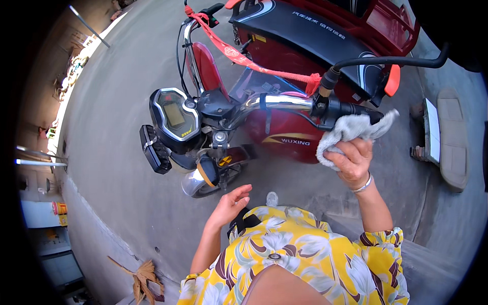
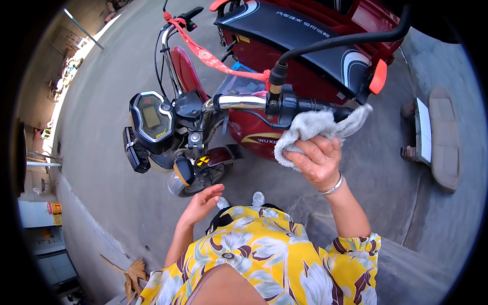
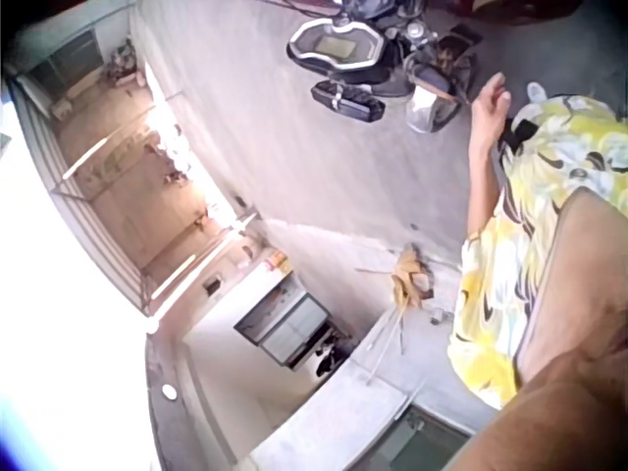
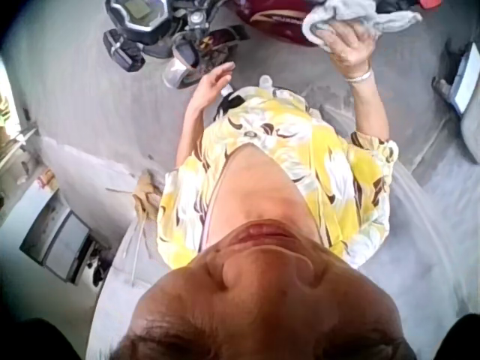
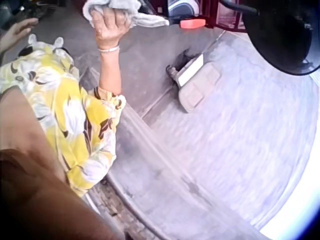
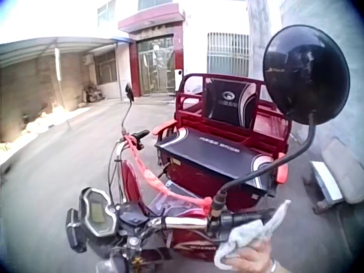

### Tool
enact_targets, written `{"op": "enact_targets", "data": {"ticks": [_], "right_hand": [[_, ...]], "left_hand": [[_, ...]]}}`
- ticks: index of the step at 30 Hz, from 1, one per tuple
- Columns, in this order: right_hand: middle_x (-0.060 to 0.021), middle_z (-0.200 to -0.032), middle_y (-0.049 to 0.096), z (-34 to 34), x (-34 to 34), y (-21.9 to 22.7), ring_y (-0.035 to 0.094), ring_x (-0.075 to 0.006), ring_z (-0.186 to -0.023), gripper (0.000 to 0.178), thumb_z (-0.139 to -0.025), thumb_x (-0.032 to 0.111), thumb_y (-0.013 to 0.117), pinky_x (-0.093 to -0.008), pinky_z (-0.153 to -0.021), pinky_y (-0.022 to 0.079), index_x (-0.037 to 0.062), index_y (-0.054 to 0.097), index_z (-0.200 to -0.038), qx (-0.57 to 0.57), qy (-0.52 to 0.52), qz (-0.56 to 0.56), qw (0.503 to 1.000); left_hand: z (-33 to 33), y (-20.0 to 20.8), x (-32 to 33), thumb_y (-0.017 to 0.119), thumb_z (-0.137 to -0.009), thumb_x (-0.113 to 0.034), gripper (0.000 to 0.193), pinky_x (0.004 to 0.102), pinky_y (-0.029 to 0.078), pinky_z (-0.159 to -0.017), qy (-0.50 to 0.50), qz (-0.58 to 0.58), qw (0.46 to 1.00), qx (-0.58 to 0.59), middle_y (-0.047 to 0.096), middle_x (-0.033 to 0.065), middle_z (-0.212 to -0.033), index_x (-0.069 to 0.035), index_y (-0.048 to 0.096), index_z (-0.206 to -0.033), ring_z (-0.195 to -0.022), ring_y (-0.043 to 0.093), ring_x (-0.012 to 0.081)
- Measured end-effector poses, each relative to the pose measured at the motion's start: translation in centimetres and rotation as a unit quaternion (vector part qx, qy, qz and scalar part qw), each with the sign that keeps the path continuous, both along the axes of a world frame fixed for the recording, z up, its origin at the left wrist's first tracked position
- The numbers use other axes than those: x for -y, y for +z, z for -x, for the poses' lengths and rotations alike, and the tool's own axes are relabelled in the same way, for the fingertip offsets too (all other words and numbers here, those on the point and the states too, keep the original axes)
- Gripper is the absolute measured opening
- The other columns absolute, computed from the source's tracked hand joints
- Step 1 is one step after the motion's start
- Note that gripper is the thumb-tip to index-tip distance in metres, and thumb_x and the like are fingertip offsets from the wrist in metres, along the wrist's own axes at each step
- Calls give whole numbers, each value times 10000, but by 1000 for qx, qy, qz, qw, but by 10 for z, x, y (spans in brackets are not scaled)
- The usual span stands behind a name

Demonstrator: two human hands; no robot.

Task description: The person wipes the rearview mirror, handles, dashboard, and body of a red three-wheeled vehicle with a cloth.

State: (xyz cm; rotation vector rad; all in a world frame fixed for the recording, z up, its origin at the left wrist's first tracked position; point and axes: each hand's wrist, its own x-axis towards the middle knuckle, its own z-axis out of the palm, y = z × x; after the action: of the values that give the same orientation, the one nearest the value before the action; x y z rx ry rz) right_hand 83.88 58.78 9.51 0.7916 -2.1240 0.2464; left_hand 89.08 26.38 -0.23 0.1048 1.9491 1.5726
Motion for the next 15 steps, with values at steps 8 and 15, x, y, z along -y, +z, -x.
{"op": "enact_targets", "data": {"ticks": [8,15], "right_hand": [[-91,-996,579,68,-2,-74,564,-250,-893,293,-674,-49,569,-315,-751,456,94,623,-924,245,1,195,950],[-48,-1298,371,115,72,-158,261,-230,-1257,352,-767,149,452,-475,-993,218,125,540,-1106,271,31,-362,891]], "left_hand": [[-28,-8,20,498,-854,-82,354,259,393,-868,95,5,995,19,529,82,-1134,-3,448,-1196,-1009,502,141],[-69,-43,47,492,-858,-83,367,268,384,-874,200,-13,977,76,518,93,-1155,-1,431,-1211,-1026,494,153]]}}
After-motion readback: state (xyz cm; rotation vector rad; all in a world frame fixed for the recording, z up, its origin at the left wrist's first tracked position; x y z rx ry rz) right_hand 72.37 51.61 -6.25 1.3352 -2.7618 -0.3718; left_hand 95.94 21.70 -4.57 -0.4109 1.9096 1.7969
